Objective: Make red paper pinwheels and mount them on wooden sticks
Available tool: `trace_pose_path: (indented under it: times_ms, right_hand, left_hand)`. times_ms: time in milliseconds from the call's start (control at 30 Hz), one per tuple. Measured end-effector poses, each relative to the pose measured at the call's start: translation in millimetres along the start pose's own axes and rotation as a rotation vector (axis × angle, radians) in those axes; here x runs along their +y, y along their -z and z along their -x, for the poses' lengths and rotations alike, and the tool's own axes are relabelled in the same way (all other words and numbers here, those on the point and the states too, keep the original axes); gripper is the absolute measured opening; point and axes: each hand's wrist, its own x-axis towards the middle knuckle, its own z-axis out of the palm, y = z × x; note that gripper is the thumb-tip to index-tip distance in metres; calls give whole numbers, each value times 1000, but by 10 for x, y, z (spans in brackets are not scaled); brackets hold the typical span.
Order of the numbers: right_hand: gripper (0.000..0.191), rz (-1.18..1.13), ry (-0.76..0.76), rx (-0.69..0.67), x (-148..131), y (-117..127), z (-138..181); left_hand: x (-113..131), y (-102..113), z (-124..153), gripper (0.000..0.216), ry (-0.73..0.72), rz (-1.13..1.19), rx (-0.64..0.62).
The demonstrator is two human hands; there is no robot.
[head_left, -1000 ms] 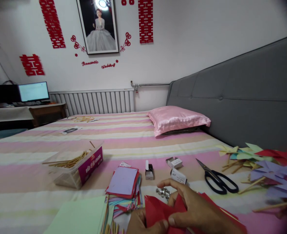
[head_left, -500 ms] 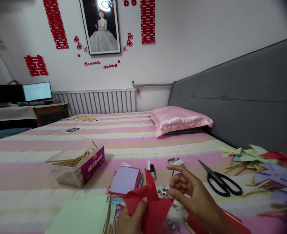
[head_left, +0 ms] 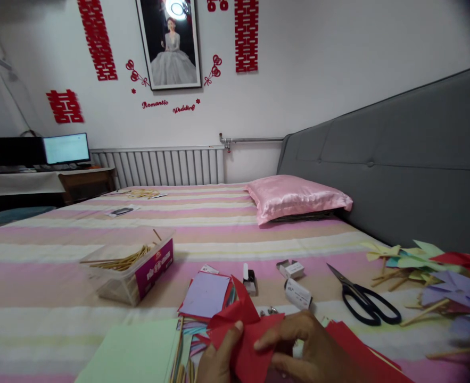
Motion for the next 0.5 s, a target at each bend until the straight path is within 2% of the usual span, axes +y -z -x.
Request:
trace_pose_path:
  times_ms: [200, 333, 500]
  right_hand:
    - [2, -92, 20, 23, 152, -41, -91]
    - [15, -191, 10, 77, 217, -79, -137]
    - [22, -208, -54, 123, 255, -117, -149]
  left_hand:
    - [-3, -36, 38, 11, -32, -110, 88]
    - [-25, -73, 39, 12, -47, -138, 188]
    - [-81, -88, 13, 25, -47, -99, 198]
